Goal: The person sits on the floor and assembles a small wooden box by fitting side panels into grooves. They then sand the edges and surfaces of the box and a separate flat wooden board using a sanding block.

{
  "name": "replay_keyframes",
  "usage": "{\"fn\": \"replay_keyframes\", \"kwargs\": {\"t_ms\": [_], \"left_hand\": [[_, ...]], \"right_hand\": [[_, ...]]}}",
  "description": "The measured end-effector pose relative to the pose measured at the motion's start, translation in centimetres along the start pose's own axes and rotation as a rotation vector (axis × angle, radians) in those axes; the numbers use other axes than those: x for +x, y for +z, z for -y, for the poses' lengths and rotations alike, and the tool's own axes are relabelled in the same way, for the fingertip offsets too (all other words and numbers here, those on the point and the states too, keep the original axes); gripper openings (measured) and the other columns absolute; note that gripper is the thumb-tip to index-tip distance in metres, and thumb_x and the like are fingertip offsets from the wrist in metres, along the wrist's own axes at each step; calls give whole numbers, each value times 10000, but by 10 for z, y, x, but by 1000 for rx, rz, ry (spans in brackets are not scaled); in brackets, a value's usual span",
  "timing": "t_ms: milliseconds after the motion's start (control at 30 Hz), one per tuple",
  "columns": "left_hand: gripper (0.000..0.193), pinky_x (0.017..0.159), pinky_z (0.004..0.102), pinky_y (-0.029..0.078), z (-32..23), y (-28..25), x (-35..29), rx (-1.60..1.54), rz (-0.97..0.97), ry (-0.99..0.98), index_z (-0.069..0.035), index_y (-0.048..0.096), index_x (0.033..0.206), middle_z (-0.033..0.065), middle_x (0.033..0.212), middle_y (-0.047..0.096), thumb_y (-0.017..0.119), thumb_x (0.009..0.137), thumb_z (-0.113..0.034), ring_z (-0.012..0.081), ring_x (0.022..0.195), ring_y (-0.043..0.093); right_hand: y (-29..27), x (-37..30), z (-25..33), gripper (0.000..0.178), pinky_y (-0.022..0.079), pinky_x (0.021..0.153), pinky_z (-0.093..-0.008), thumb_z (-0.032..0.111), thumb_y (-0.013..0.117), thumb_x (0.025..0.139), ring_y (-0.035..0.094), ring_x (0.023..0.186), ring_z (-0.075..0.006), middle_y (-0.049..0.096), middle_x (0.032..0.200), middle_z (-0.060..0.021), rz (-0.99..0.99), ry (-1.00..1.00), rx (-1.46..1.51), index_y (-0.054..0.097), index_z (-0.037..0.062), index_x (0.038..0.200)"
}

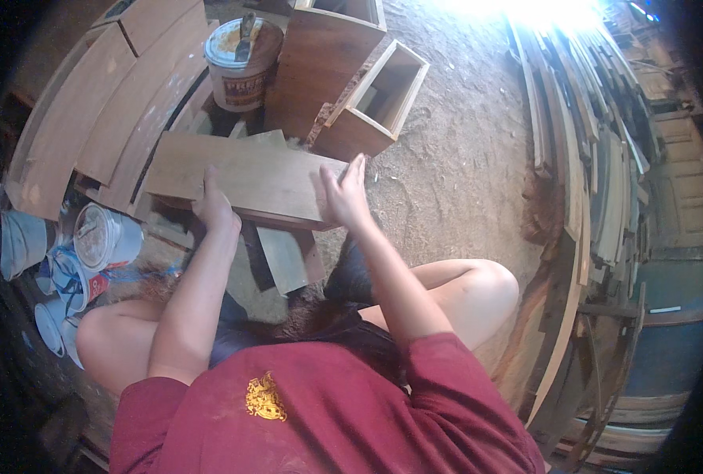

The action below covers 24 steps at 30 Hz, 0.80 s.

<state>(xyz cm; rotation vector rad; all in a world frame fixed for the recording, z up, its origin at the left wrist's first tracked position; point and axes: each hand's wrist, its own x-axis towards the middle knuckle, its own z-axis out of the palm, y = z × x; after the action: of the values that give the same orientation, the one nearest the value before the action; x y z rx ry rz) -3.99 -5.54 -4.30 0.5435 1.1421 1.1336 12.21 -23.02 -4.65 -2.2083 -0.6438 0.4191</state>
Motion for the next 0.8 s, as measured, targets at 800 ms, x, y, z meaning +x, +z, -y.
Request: {"fn": "replay_keyframes", "kwargs": {"t_ms": [800], "left_hand": [[539, 1026, 381, 501, 7, -1, 3, -8, 38, 97, 85, 544, 1366, 161, 1385, 619, 737, 955, -204, 244, 1210, 622]], "right_hand": [[3, -98, 18, 985, 81, 1273, -449, 531, 515, 1025, 25, 1560, -453, 42, 1632, -388, 65, 19, -216, 80, -189, 1538]]}}
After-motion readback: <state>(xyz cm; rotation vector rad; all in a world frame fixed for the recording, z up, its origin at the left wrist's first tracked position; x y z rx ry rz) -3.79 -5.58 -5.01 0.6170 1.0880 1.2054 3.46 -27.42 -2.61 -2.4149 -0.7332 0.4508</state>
